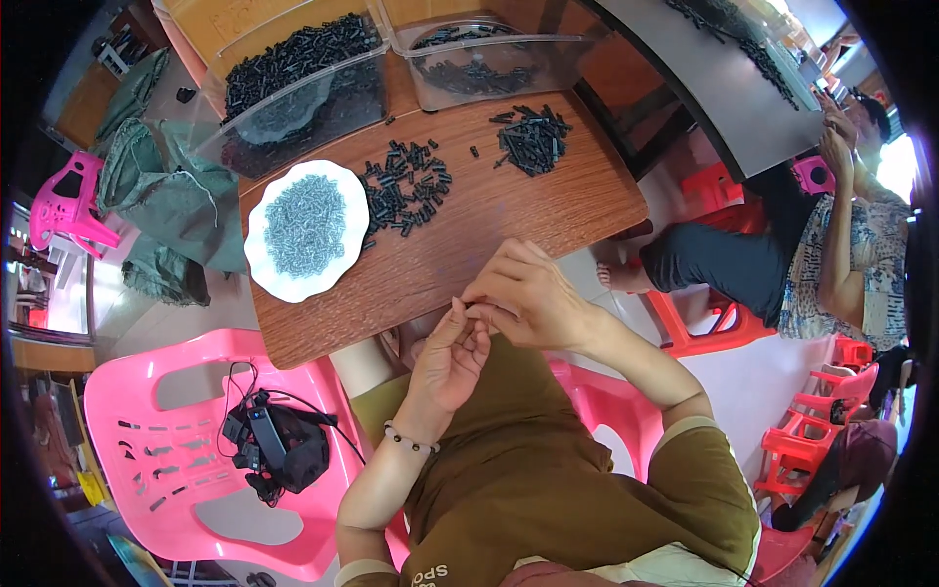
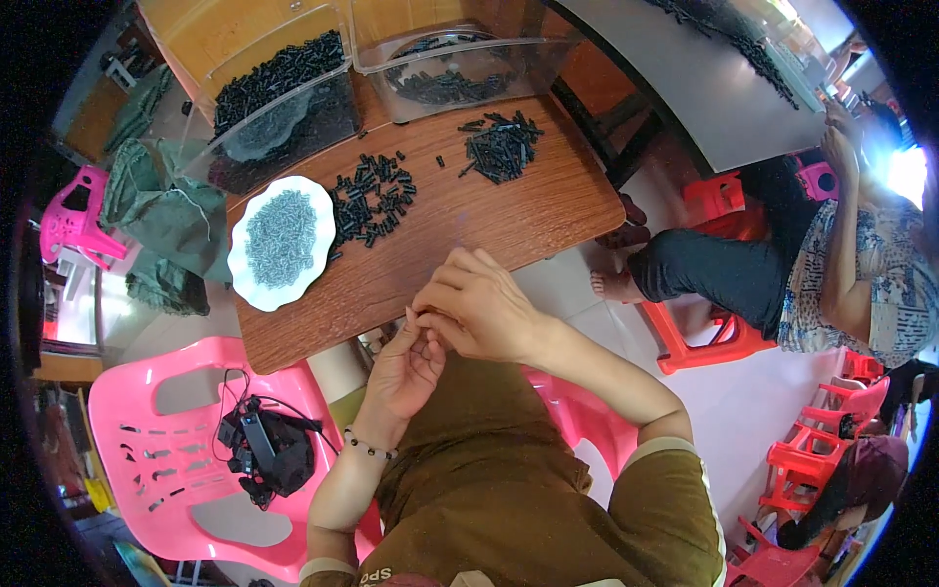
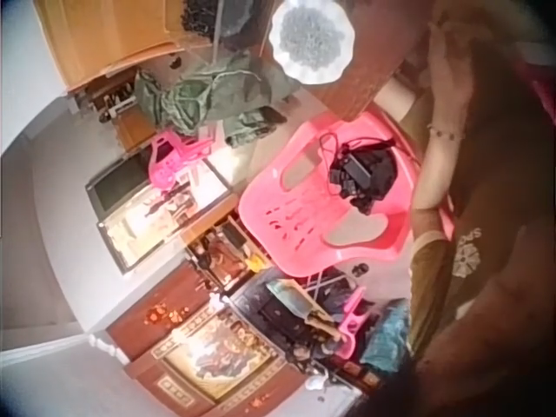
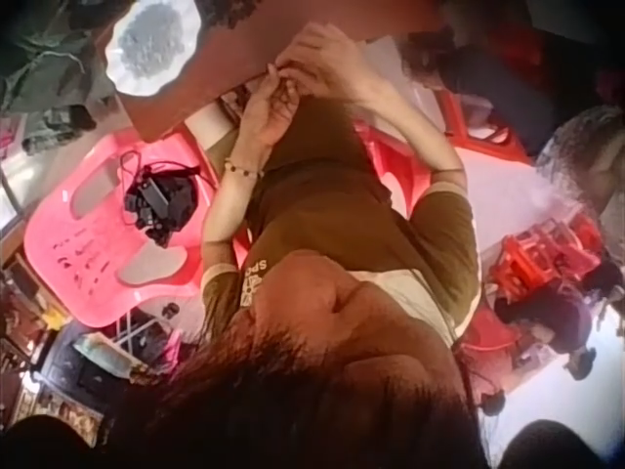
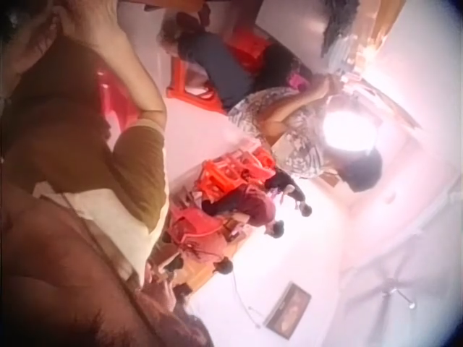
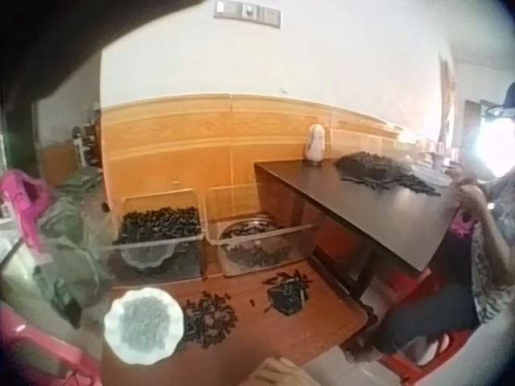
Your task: The person assembles small plastic and metal components by hand, picking metal pieces from a plate and fitting them into plastic parts on the table.
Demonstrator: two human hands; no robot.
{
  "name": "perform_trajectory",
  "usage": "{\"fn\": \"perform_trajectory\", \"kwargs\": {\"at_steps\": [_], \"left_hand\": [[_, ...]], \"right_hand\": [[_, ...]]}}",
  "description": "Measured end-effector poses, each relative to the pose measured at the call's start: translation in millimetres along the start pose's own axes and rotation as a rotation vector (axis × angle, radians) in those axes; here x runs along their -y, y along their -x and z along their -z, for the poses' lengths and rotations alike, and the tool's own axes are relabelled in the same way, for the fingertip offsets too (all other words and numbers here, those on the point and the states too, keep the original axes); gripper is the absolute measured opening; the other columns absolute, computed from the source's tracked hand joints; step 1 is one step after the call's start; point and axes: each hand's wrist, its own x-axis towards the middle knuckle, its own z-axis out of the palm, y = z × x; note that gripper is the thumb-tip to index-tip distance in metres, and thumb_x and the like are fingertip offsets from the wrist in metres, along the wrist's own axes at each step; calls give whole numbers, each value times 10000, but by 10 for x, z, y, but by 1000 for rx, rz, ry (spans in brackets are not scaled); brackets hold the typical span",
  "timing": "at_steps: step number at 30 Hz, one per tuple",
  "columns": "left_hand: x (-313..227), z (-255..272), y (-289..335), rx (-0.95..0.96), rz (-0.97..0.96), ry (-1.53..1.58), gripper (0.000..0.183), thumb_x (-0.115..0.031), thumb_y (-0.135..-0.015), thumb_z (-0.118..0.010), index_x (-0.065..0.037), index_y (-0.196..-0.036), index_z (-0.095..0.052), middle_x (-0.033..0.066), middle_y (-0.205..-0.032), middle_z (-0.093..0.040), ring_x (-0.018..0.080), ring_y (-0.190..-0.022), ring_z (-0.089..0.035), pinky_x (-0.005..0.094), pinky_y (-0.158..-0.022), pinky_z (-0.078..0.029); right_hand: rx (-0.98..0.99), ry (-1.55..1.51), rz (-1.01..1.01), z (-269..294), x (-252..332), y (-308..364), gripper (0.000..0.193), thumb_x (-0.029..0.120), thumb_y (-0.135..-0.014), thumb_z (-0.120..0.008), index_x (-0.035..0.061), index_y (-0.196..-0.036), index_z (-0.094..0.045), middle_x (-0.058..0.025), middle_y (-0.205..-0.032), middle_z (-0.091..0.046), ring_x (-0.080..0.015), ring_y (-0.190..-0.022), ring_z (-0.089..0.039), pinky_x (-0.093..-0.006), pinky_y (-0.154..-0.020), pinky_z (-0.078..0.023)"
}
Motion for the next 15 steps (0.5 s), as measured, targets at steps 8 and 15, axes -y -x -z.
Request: {"fn": "perform_trajectory", "kwargs": {"at_steps": [8,15], "left_hand": [[-88,2,5,29,-42,73,250,-195,-882,-654,-39,-1073,-615,48,-942,-657,95,-801,-635,201,-726,-551],[-82,4,26,1,-49,96,263,-182,-879,-657,-8,-1073,-615,55,-905,-660,94,-743,-639,188,-694,-554]], "right_hand": [[-75,110,-142,-96,-701,-500,83,78,-780,-650,60,-861,-649,-105,-817,-640,-312,-804,-560,-387,-730,-446],[-152,449,-224,-93,-1221,-832,95,77,-792,-606,79,-876,-650,-119,-807,-638,-338,-835,-561,-437,-749,-444]]}}
